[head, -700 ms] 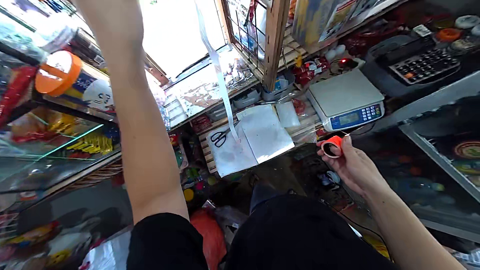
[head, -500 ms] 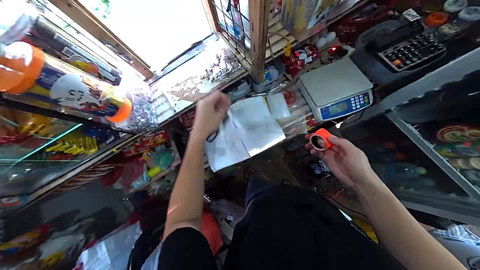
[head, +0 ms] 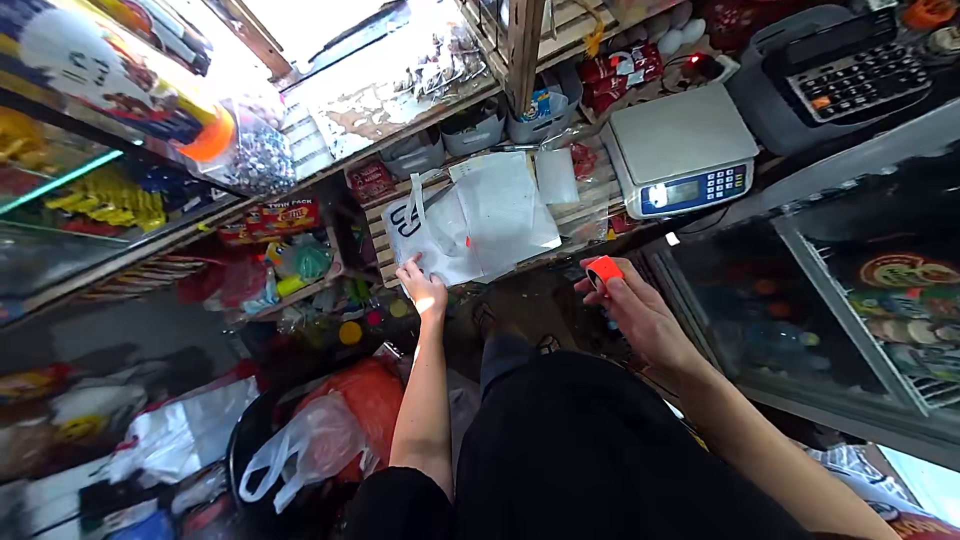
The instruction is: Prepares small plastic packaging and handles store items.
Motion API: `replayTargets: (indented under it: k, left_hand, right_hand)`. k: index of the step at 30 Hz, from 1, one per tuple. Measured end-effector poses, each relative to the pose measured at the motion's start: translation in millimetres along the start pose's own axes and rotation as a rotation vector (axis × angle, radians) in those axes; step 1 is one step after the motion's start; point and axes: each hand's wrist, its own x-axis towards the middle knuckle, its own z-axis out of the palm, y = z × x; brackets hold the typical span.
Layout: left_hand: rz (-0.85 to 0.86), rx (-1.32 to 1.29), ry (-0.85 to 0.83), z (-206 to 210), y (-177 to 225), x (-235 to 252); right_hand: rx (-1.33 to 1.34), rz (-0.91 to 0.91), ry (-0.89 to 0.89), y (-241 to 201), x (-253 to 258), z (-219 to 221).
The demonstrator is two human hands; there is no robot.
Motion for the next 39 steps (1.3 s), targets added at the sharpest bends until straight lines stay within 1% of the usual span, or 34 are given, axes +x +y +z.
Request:
replayTargets:
  k: [5, 10, 12, 14, 18, 20, 22, 25, 27, 32, 39]
  left_hand:
    - [-0.074, -0.048, -0.018, -4.2, -5.1, -5.7]
    - [-0.171, -0.055, -0.007, -4.7, -3.3, 24.9]
    - [-0.132, -0.033, -0.021, -2.7, 1.1, 35.9]
    - [-0.008, -0.013, -0.059, 2.7, 9.2, 43.4]
    - [0.275, 0.032, -0.227, 25.2, 28.0, 47.8]
    - [0.332, 0.107, -0.323, 37.9, 33.7, 48.8]
    - [0.355, 0.211, -0.41, 48.4, 37.4, 53.4]
    - [0.364, 0.256, -0.449, 58.2, 35.3, 65.7]
    - [0.357, 0.191, -0.472, 56.3, 35.2, 73.6]
    - [0.373, -0.003, -0.442, 49.6, 30.5, 77.6]
    - [0.365, -0.105, -0.444, 51.6, 22.7, 73.5]
  right_hand:
    - [0.013, 0.002, -0.029, 4.9, -8.4, 0.0]
    - [0.0, 0.0, 0.006, 14.3, -20.8, -11.6]
    - [0.0, 0.031, 0.044, 17.3, -27.9, -16.6]
    - [0.011, 0.066, 0.089, 20.5, -35.1, -21.0]
    - [0.039, 0.102, 0.165, 29.9, -44.4, -25.3]
    - [0.058, 0.123, 0.195, 29.9, -45.9, -22.7]
    - [0.067, 0.136, 0.21, 27.7, -45.4, -18.1]
    - [0.08, 0.134, 0.208, 26.9, -43.0, -11.3]
    - [0.079, 0.14, 0.208, 26.9, -41.3, -8.1]
    - [0.102, 0.148, 0.216, 26.3, -36.5, -3.4]
    - [0.136, 0.178, 0.21, 24.9, -31.6, -0.7]
